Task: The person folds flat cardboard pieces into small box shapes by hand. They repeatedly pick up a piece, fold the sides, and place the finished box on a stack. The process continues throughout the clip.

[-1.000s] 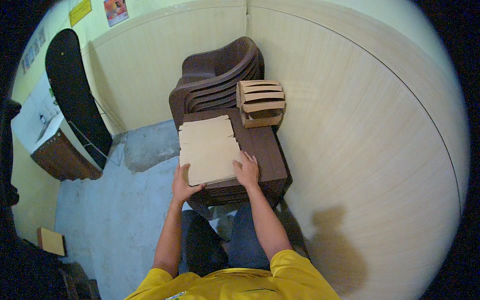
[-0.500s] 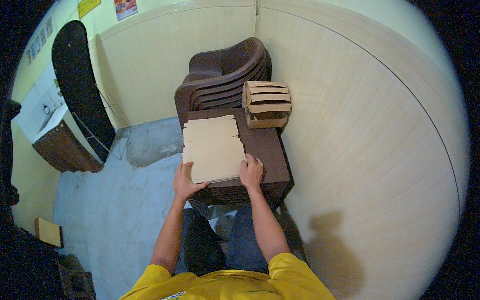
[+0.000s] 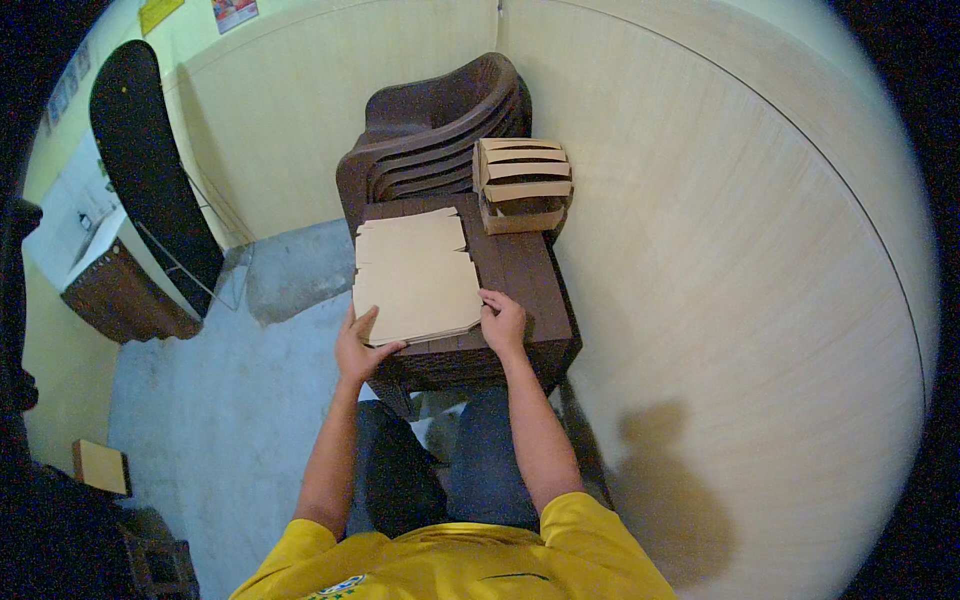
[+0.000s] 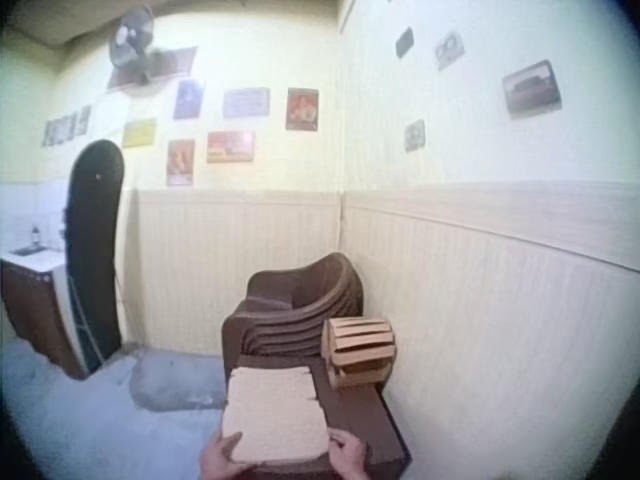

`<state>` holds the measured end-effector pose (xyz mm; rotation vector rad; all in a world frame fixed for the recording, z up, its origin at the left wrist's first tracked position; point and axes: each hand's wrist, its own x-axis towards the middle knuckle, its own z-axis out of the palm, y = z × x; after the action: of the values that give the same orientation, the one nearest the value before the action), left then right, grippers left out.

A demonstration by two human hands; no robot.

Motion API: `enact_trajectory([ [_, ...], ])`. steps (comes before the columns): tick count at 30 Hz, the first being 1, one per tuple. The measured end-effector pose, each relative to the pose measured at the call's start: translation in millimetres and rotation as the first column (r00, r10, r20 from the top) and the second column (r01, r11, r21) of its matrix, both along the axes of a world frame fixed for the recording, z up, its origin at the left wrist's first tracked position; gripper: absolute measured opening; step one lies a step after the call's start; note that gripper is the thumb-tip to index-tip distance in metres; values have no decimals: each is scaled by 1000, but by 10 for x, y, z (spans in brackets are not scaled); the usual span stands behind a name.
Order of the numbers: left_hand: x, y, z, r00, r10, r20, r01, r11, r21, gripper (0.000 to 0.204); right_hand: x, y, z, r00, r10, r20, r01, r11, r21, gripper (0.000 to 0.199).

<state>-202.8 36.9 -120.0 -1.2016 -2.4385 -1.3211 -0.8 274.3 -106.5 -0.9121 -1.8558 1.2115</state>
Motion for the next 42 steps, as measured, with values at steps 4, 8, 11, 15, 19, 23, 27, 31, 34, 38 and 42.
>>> enact_trajectory([
  [4,-15,-2,15,998,7,56,-7,1000,-1,102,-25,-23,-18,999,-48,-16,49,998,47,35],
  [8,2,-4,45,999,38,-18,-38,999,2,119,-77,-78,-70,994,-100,43,94,988,125,41],
  [11,18,14,89,998,60,11,-60,998,24,131,66,65,-20,992,122,43,-126,988,93,51],
  [15,51,20,128,989,48,139,-55,998,41,136,287,138,19,934,318,161,-345,921,180,65],
  [19,56,7,106,989,90,117,-91,996,2,134,278,140,47,934,352,60,-351,936,-29,69],
  [23,21,-9,46,992,104,64,-102,994,-32,129,253,113,58,938,293,185,-308,950,55,61],
  [27,-25,-47,31,994,32,105,-38,998,54,126,237,63,31,964,208,164,-236,956,175,55],
  [31,-36,-79,49,985,13,172,-22,999,49,123,236,72,7,961,235,143,-264,935,237,57],
  [34,-40,-92,54,987,-1,163,-7,999,48,119,237,95,6,944,262,202,-312,908,281,56],
  [38,-55,-103,18,991,-17,135,9,998,62,117,231,61,12,953,202,224,-260,927,271,53],
  [42,-75,-80,-46,979,22,204,-32,998,46,117,203,-31,39,955,139,263,-211,939,270,53],
])
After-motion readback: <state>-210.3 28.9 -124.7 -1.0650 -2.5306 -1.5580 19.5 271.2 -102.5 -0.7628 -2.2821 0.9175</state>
